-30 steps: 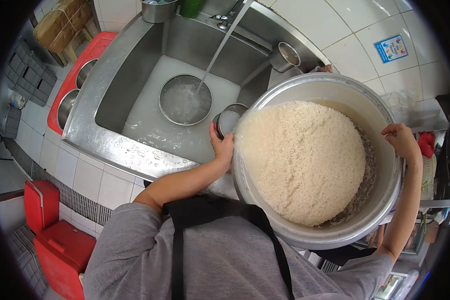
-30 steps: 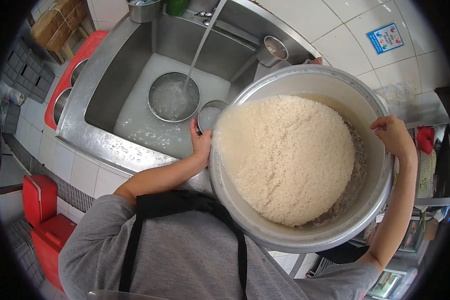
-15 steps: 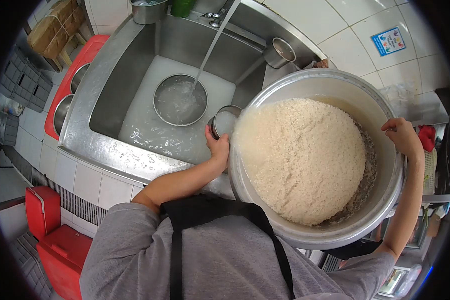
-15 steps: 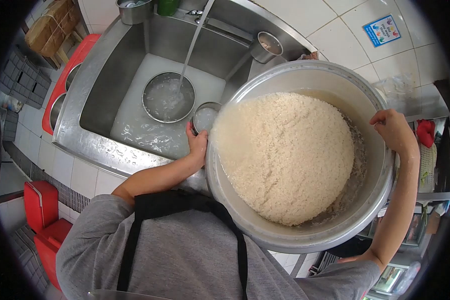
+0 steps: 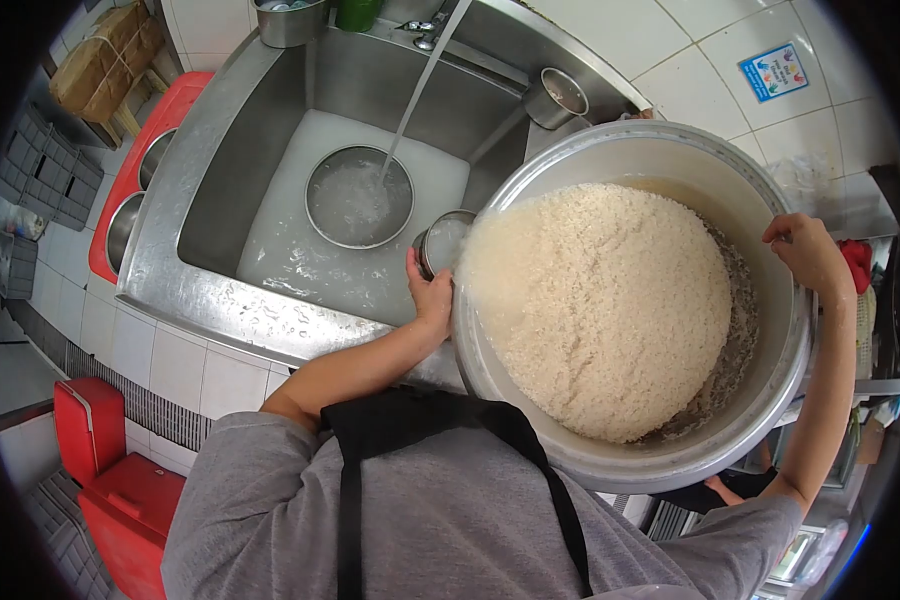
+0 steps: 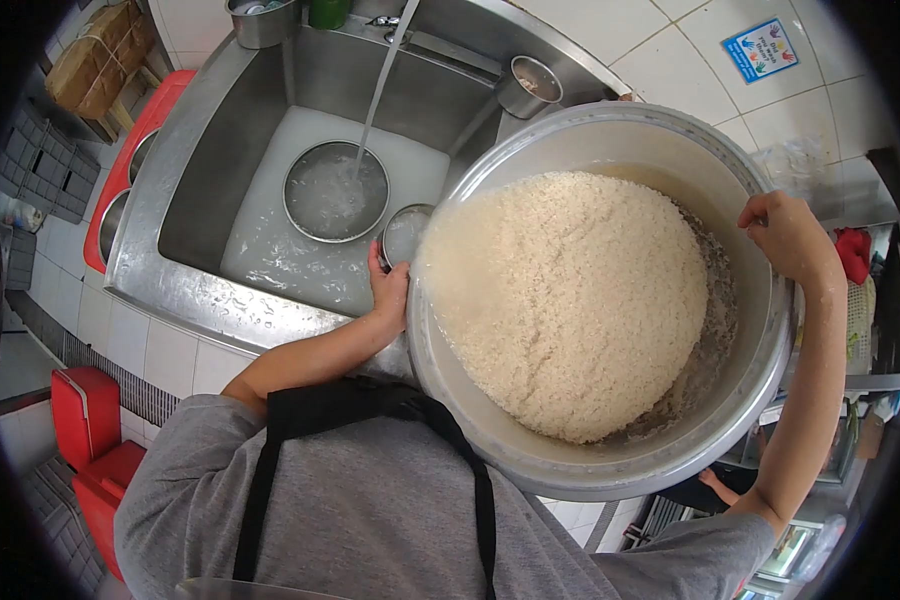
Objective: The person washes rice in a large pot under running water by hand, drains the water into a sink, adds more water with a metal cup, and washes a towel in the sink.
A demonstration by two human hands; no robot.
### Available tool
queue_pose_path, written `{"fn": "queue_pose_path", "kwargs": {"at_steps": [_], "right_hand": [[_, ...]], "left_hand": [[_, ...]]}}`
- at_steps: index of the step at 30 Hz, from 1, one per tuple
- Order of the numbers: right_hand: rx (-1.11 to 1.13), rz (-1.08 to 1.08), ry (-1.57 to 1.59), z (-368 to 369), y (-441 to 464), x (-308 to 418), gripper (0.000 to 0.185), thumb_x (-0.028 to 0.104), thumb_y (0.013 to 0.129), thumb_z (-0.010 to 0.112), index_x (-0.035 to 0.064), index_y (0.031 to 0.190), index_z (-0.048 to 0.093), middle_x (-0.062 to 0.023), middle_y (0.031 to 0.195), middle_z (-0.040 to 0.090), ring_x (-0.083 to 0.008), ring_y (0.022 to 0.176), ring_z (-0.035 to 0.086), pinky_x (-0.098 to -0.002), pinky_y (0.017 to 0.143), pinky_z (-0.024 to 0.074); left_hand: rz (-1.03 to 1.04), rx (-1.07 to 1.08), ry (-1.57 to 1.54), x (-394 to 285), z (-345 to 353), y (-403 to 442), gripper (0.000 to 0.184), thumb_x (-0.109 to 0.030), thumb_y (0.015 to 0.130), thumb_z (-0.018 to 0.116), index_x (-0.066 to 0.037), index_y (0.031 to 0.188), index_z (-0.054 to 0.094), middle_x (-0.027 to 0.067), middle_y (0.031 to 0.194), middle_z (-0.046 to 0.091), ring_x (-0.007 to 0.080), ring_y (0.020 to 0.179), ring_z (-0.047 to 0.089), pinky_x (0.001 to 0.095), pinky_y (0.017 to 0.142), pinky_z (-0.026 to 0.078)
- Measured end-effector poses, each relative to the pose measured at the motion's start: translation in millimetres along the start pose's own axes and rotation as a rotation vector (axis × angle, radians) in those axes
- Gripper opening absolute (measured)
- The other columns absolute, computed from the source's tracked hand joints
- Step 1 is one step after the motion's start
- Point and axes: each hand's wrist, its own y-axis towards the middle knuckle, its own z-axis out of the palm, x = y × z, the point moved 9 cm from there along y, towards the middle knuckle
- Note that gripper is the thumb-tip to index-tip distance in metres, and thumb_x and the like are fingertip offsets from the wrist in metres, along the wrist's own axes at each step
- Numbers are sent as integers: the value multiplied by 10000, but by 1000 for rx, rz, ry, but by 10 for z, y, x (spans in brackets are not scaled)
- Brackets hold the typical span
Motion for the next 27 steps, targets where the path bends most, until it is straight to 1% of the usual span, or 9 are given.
{"fn": "queue_pose_path", "kwargs": {"at_steps": [5, 8, 10, 11, 13, 16, 19, 23, 27], "right_hand": [[-24, -11, -25, 1, 2, -12, 171, 21, 663, 519, 4, 809, 606, -170, 732, 593, -276, 712, 586, -323, 676, 447], [-33, -35, -35, -18, -15, 29, 172, 21, 663, 514, 6, 808, 606, -170, 737, 592, -282, 716, 583, -327, 681, 445], [-33, -37, -35, -24, -20, 34, 172, 21, 664, 515, 7, 809, 606, -172, 740, 591, -285, 721, 581, -329, 685, 444], [-28, -34, -37, -22, -17, 28, 172, 21, 664, 517, 8, 811, 605, -174, 743, 590, -286, 728, 580, -331, 689, 443], [-23, -31, -38, -26, -5, 25, 172, 20, 664, 519, 8, 812, 605, -176, 746, 589, -287, 734, 579, -332, 692, 442], [15, 9, -8, 14, -35, -11, 168, 23, 665, 522, 6, 811, 602, -178, 750, 588, -292, 742, 577, -336, 694, 441], [-5, -33, -38, 0, -26, 11, 168, 23, 669, 519, 7, 814, 603, -178, 757, 589, -294, 743, 576, -339, 694, 441], [-24, -32, -46, -20, -1, -6, 165, 28, 673, 519, 9, 813, 605, -176, 772, 592, -299, 750, 575, -340, 704, 440], [-26, -17, -67, -34, -8, 22, 162, 31, 673, 514, 9, 804, 607, -176, 779, 594, -304, 758, 576, -338, 714, 440]], "left_hand": [[-11, 26, -99, 54, 20, -17, 702, -5, 704, 457, -95, 1307, 109, 122, 1284, 293, 234, 1130, 348, 305, 943, 280], [-41, 27, -105, 1, 45, -97, 703, 3, 710, 442, -135, 1311, 105, 115, 1283, 290, 231, 1101, 373, 314, 910, 325], [-146, 45, -170, 7, 96, -177, 706, 7, 713, 433, -173, 1312, 104, 108, 1275, 292, 230, 1071, 393, 327, 863, 374], [-145, 47, -170, 24, 98, -161, 706, 7, 713, 433, -173, 1312, 104, 108, 1275, 292, 230, 1071, 393, 327, 863, 374], [-142, 18, -120, 48, 67, -129, 707, 15, 711, 432, -193, 1308, 116, 108, 1249, 322, 229, 1030, 423, 334, 807, 418], [-126, 42, -149, 33, 77, -213, 707, 26, 705, 427, -189, 1307, 124, 109, 1228, 346, 230, 1001, 446, 335, 788, 430], [-171, 18, -171, -9, 104, -272, 712, 35, 699, 425, -191, 1306, 129, 113, 1209, 366, 232, 978, 464, 335, 768, 441], [-119, 41, -153, 46, 116, -102, 718, 38, 695, 425, -196, 1306, 128, 121, 1204, 368, 235, 978, 466, 339, 769, 442], [-127, 49, -157, 50, 125, -96, 718, 35, 696, 428, -200, 1306, 130, 130, 1200, 373, 237, 970, 471, 338, 764, 444]]}}
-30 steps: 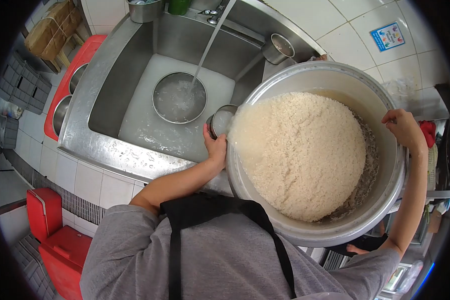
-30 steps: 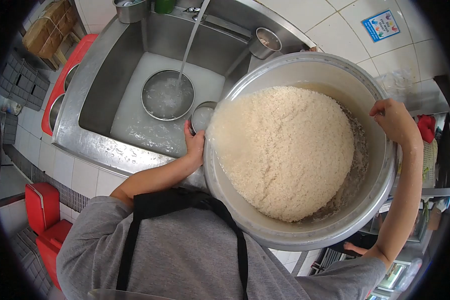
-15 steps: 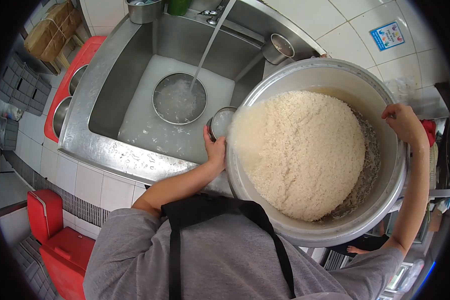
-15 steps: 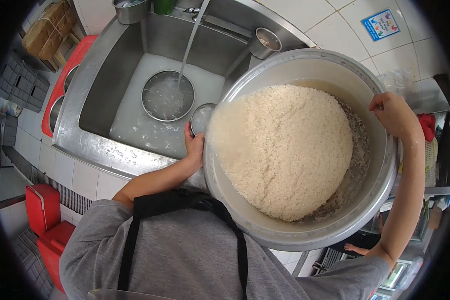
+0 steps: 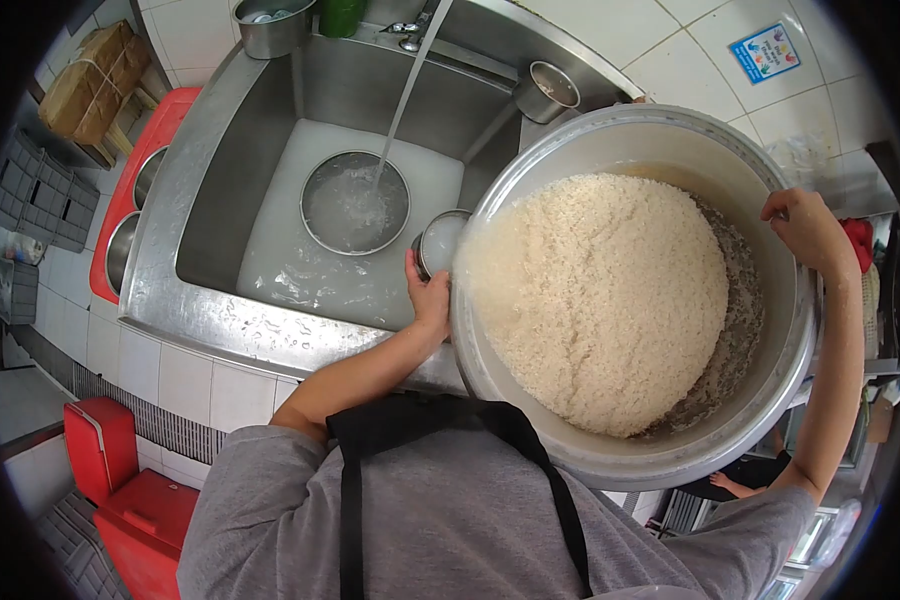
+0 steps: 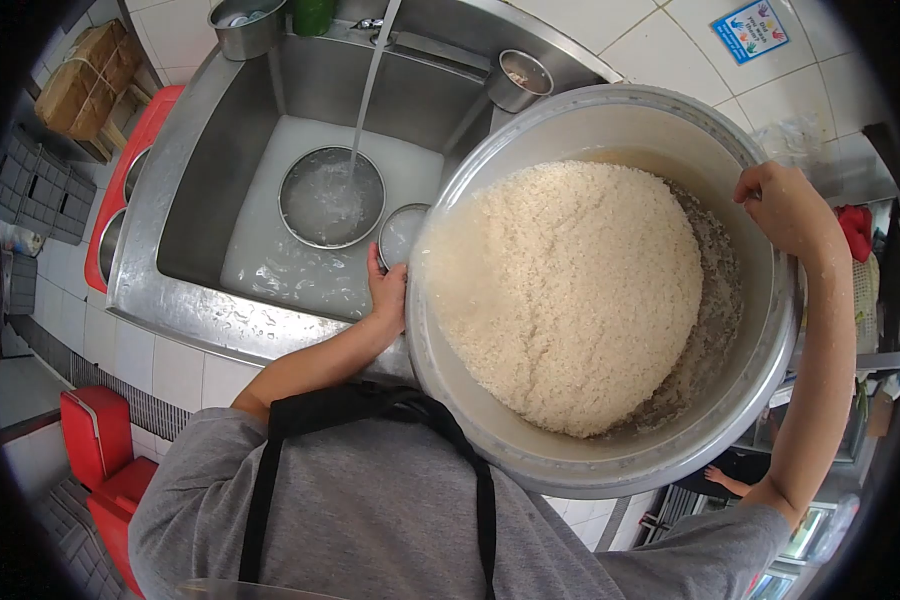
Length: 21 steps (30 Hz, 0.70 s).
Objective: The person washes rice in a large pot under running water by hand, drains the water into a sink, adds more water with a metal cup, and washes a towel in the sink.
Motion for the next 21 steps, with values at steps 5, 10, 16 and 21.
{"fn": "queue_pose_path", "kwargs": {"at_steps": [5, 10, 16, 21], "right_hand": [[-7, -4, -4, 24, 24, -44, 157, 26, 673, 504, 6, 791, 605, -176, 776, 594, -302, 753, 577, -337, 700, 440], [-24, 23, -4, 18, 8, -57, 147, 22, 671, 501, 4, 779, 599, -169, 755, 593, -295, 732, 574, -333, 674, 440], [-64, 7, -19, -20, -32, -12, 133, 13, 674, 499, -1, 768, 592, -161, 747, 593, -286, 717, 574, -327, 665, 444], [-90, -34, -48, -14, -13, -25, 125, 12, 672, 504, -3, 762, 590, -152, 741, 596, -280, 703, 576, -326, 652, 448]], "left_hand": [[10, 8, 13, -10, 31, -36, 712, 28, 700, 430, -210, 1304, 137, 131, 1169, 395, 223, 904, 494, 329, 720, 457], [5, -4, -33, 12, 28, -47, 708, 30, 696, 425, -234, 1296, 158, 117, 1114, 420, 199, 825, 500, 325, 660, 467], [42, 15, 12, -13, 26, -38, 709, 31, 690, 420, -227, 1295, 156, 118, 1125, 411, 201, 830, 501, 328, 658, 469], [29, 17, -8, -62, 66, -95, 706, 32, 688, 419, -214, 1295, 156, 125, 1131, 406, 209, 837, 505, 349, 673, 475]]}}
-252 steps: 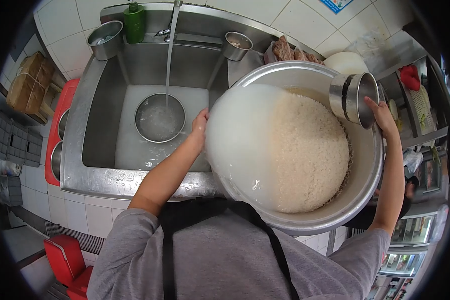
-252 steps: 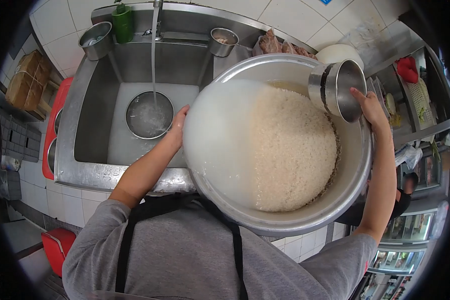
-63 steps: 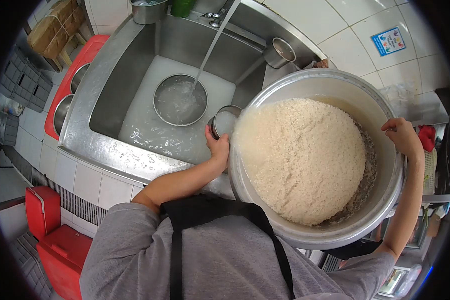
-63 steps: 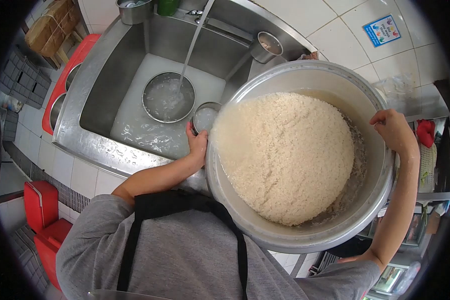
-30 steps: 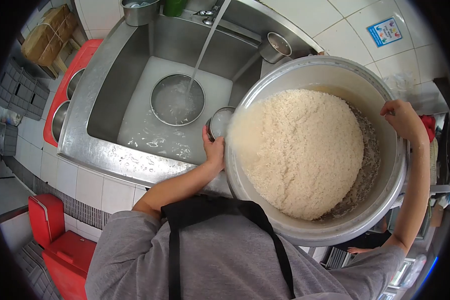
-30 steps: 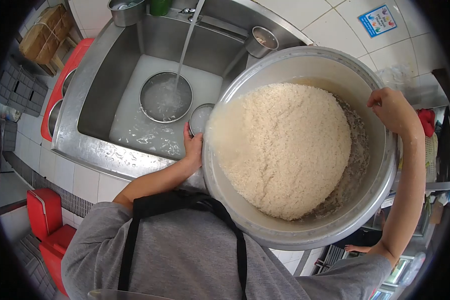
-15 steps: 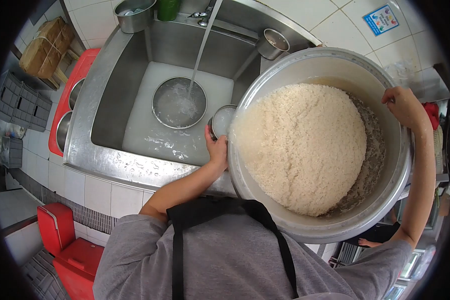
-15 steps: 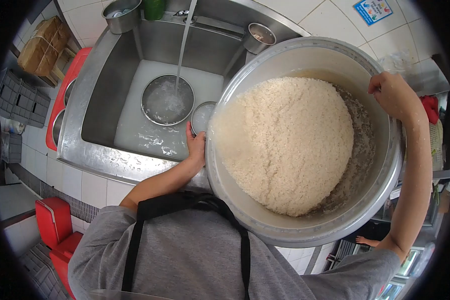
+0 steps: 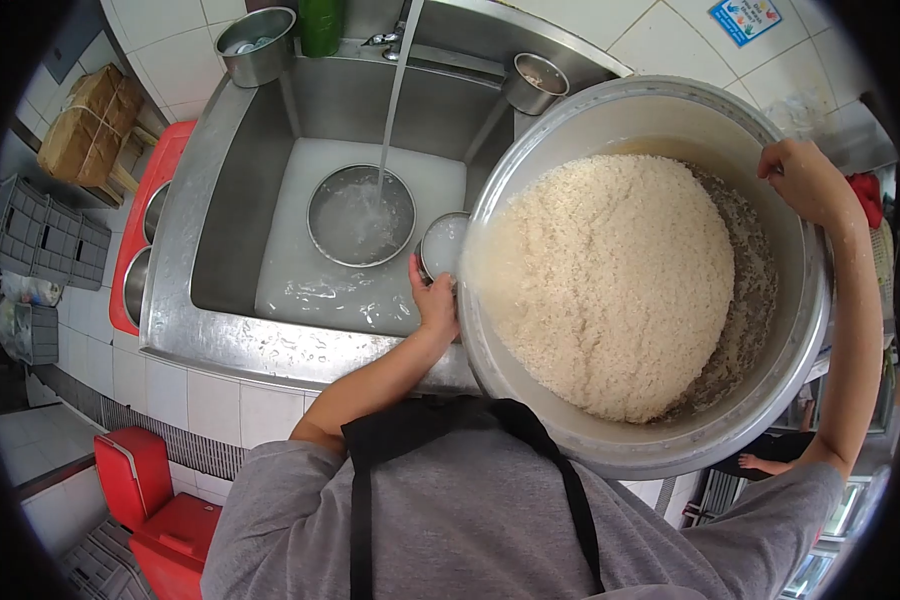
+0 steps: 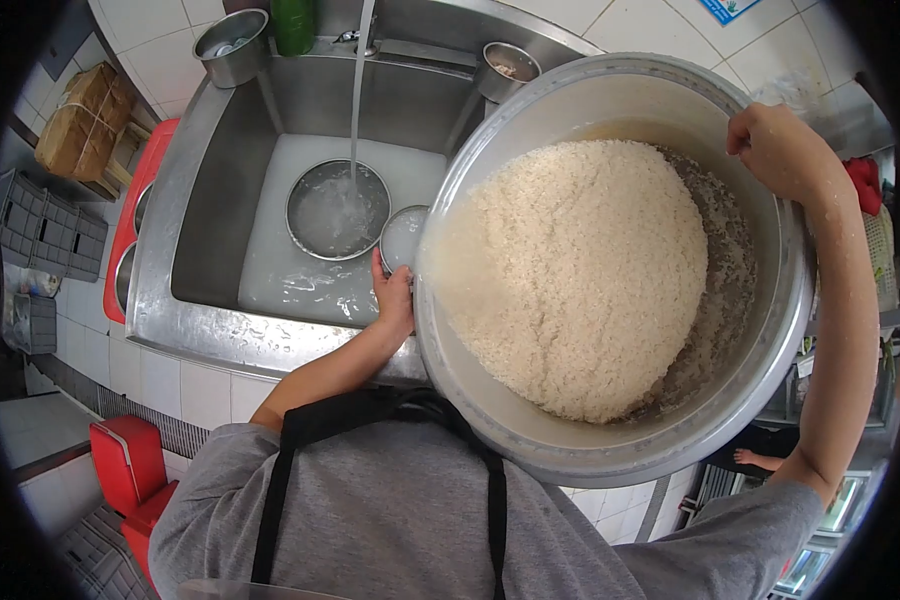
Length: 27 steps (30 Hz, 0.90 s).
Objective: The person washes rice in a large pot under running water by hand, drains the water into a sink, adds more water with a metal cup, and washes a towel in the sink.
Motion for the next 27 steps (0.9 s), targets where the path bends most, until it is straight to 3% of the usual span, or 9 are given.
{"fn": "queue_pose_path", "kwargs": {"at_steps": [14, 22, 24, 27], "right_hand": [[-16, -29, -16, 35, 4, -53, 131, -4, 645, 513, 6, 750, 590, -151, 723, 591, -279, 694, 573, -336, 647, 447], [-50, -43, -66, -5, 4, -10, 144, -10, 639, 510, 18, 753, 594, -141, 724, 594, -264, 692, 575, -331, 644, 452], [60, 62, -53, 38, 11, -46, 137, -7, 646, 517, -7, 771, 572, -152, 791, 589, -282, 780, 567, -320, 699, 440], [-30, 1, -68, 14, 4, -29, 145, -14, 640, 506, 15, 753, 592, -138, 731, 593, -266, 705, 573, -329, 644, 450]], "left_hand": [[-26, 19, 52, 62, -28, 91, 686, 20, 708, 424, -202, 1300, 158, 94, 1130, 413, 208, 859, 496, 361, 692, 470], [123, -25, 103, 14, -37, 141, 695, 42, 698, 440, -137, 1305, 155, 95, 1170, 392, 183, 877, 489, 289, 723, 441], [113, -27, 104, 12, -32, 117, 694, 43, 697, 442, -138, 1304, 160, 94, 1174, 389, 182, 876, 489, 288, 717, 441], [89, -19, 87, 45, -29, 112, 693, 45, 696, 445, -138, 1303, 167, 91, 1174, 388, 180, 878, 488, 287, 710, 442]]}}
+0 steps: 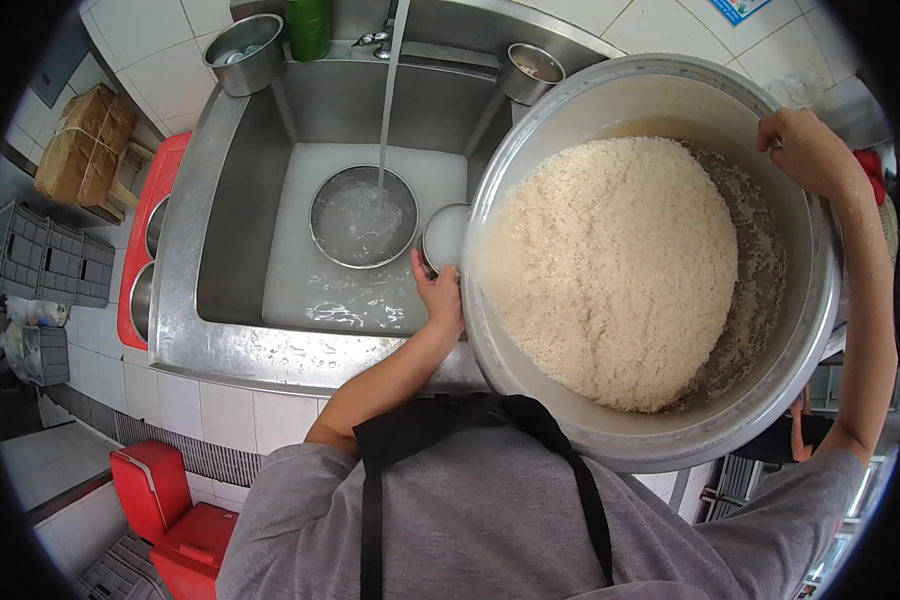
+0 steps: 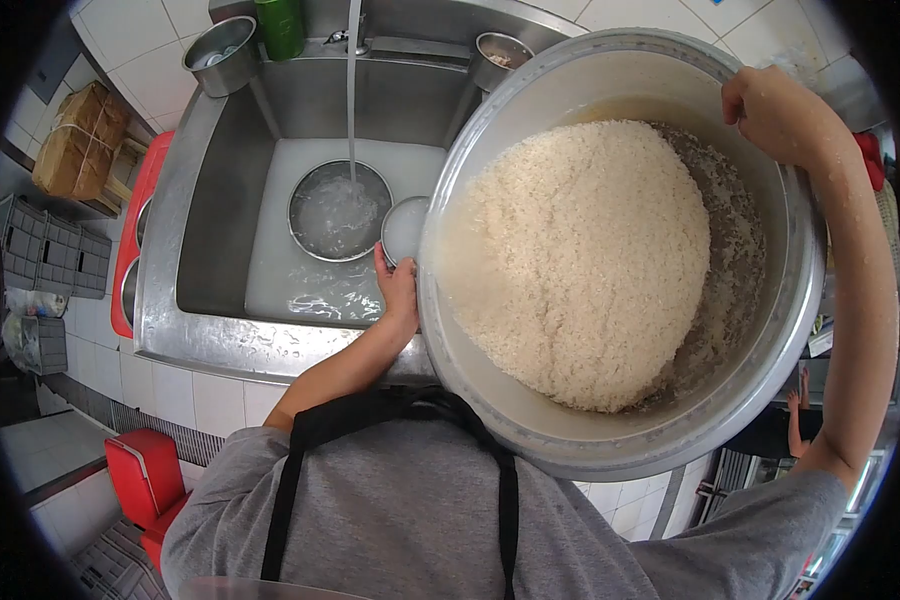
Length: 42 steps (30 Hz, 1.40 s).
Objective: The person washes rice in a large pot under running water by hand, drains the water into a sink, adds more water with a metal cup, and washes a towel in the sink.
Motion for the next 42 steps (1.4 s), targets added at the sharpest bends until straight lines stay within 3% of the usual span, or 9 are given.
{"fn": "queue_pose_path", "kwargs": {"at_steps": [5, 10, 14, 26, 34, 42], "right_hand": [[-23, -38, -24, -26, -8, 45, 148, -21, 637, 503, 9, 751, 592, -139, 722, 592, -269, 699, 574, -334, 642, 451], [-17, -36, -20, -52, -15, 72, 146, -20, 640, 511, 14, 756, 594, -137, 723, 593, -269, 702, 576, -336, 642, 452], [64, 64, -8, -32, -22, 41, 143, -6, 649, 521, 2, 779, 580, -147, 801, 595, -288, 790, 567, -333, 709, 441], [84, 48, -19, -31, -18, -7, 145, -5, 653, 528, 8, 786, 585, -154, 815, 595, -295, 807, 565, -336, 724, 440], [79, 62, -20, -31, -29, -59, 142, 0, 650, 533, 10, 781, 585, -151, 812, 595, -297, 802, 565, -338, 720, 439], [84, 55, -24, -21, -33, -124, 137, -1, 648, 535, 9, 775, 585, -149, 817, 596, -294, 807, 563, -339, 718, 439]], "left_hand": [[-54, 24, -35, 19, 60, -55, 688, 46, 695, 445, -135, 1300, 173, 91, 1167, 389, 178, 884, 488, 285, 714, 442], [42, 35, -25, 52, 31, 38, 691, 42, 700, 445, -155, 1302, 167, 107, 1172, 386, 195, 915, 479, 299, 729, 441], [36, 43, -32, 43, 57, 21, 696, 39, 702, 447, -164, 1303, 160, 107, 1179, 384, 204, 935, 472, 309, 739, 439], [-94, 27, -94, 106, 72, -94, 699, 49, 700, 434, -204, 1294, 166, 109, 1084, 435, 174, 750, 513, 297, 594, 474], [-137, -8, -65, 117, 25, -167, 695, 40, 711, 421, -221, 1297, 156, 85, 1129, 415, 192, 875, 490, 362, 693, 468], [-169, 9, -13, 199, 36, -126, 700, 16, 709, 430, -243, 1297, 152, 72, 1176, 377, 207, 911, 481, 389, 716, 457]]}}
